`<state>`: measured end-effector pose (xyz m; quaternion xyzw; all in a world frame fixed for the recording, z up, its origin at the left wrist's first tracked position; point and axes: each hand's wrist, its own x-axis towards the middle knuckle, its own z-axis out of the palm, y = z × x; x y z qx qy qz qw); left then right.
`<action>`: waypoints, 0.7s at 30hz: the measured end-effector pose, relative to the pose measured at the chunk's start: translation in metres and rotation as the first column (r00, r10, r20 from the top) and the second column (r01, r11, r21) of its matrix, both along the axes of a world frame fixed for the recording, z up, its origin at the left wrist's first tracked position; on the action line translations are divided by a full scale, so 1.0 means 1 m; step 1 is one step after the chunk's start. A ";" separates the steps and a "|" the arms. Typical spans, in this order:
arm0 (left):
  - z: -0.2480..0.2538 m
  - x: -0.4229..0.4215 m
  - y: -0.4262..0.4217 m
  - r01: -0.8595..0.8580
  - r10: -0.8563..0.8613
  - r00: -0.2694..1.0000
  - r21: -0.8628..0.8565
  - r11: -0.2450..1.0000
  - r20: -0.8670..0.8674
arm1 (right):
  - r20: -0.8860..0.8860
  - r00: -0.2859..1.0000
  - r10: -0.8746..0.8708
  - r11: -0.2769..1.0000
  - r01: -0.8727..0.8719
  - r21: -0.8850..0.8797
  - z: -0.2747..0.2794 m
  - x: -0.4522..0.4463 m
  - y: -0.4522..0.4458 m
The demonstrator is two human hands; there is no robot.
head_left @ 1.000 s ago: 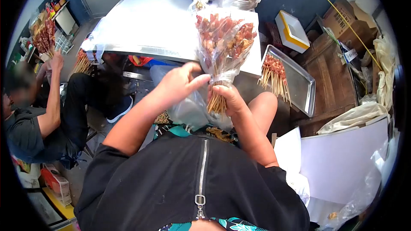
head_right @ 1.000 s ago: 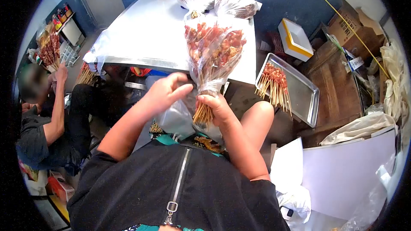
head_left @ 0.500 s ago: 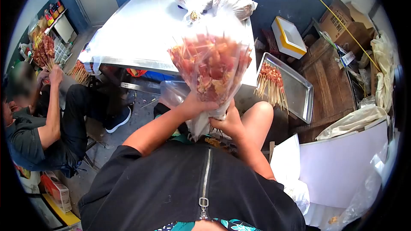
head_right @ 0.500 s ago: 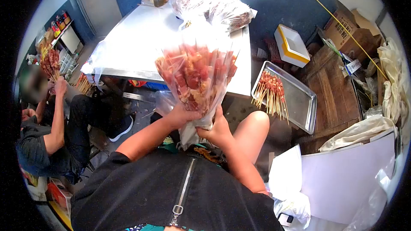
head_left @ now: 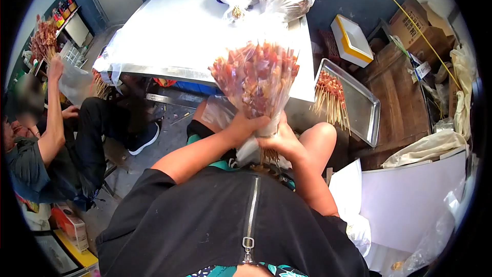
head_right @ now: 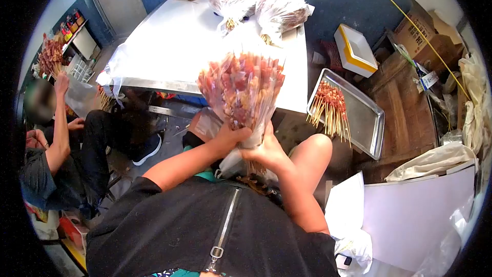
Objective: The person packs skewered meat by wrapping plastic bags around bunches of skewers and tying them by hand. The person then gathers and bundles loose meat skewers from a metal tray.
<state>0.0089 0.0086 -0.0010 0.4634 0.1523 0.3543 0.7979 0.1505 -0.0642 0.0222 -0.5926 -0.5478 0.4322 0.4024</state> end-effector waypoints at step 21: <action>0.022 -0.130 0.049 0.168 0.506 0.571 0.695 0.699 -0.647 | -0.155 0.906 -0.393 0.873 0.421 0.248 0.027 0.018 -0.071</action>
